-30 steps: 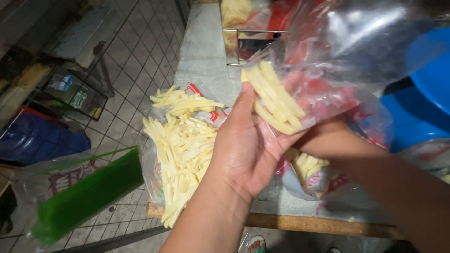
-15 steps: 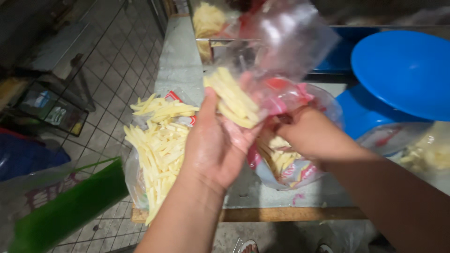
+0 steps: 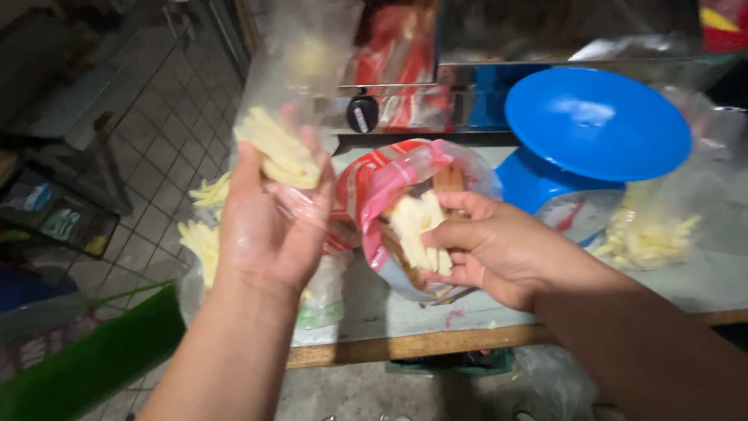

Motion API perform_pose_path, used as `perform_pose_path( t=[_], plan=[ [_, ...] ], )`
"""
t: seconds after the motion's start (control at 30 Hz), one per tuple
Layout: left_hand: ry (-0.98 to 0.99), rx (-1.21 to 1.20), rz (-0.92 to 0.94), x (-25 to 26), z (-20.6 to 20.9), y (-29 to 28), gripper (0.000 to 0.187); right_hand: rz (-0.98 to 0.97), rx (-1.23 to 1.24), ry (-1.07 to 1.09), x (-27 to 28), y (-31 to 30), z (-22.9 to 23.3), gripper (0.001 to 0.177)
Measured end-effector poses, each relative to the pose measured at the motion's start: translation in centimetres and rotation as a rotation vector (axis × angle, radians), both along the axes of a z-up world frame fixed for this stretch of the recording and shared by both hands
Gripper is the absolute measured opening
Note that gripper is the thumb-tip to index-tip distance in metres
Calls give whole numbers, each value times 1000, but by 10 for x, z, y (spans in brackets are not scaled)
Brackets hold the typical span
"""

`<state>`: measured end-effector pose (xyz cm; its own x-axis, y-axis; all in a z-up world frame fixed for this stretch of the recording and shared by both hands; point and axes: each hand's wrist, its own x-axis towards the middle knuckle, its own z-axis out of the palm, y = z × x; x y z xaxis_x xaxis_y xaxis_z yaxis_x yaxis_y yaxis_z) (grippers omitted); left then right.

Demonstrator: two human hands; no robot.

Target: The person repeatedly scoops frozen french fries from a large bag into small clear plastic bags, places each bag on a blue kitchen scale to check weight, and then sets the filled bags aside. The process is repeated multiple times throughout the clip.

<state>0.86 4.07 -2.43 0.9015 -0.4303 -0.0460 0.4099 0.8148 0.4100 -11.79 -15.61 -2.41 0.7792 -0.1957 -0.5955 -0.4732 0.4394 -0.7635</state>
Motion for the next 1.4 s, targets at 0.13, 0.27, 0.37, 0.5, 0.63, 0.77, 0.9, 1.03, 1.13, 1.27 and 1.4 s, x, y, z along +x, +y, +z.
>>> perform_pose_path(
  t=[0.13, 0.27, 0.37, 0.5, 0.63, 0.77, 0.9, 1.03, 1.13, 1.27, 1.4],
  plan=[
    [-3, -32, -3, 4, 1, -3, 44, 17, 5, -53, -15, -3, 7, 44],
    [34, -3, 20, -1, 3, -13, 43, 38, 0, -76, -26, -12, 9, 40],
    [48, -44, -15, -3, 0, -20, 43, 40, 19, -81, -28, -16, 4, 40],
    [55, -50, -30, -4, -6, -25, 42, 12, -40, -66, -27, -20, 0, 40],
    [56, -73, -40, 0, -12, -26, 42, -41, -90, -17, -23, -22, -2, 40],
    [72, -77, -30, 4, -13, -23, 42, -7, -141, -20, -19, -18, 1, 39],
    [83, -74, -16, 7, -14, -22, 43, -13, -184, 22, -17, -16, 13, 34],
    [90, -84, -22, 8, -15, -24, 43, -3, -80, -117, -16, -10, 24, 33],
    [52, -105, -11, 14, -14, -22, 45, 43, -95, -216, -17, -3, 35, 34],
    [20, -101, 53, 26, -7, 3, 45, 125, -64, -357, 0, 27, 51, 33],
    [17, -90, 154, 31, -8, 57, 42, 205, -33, -409, 25, 75, 50, 37]
  ],
)
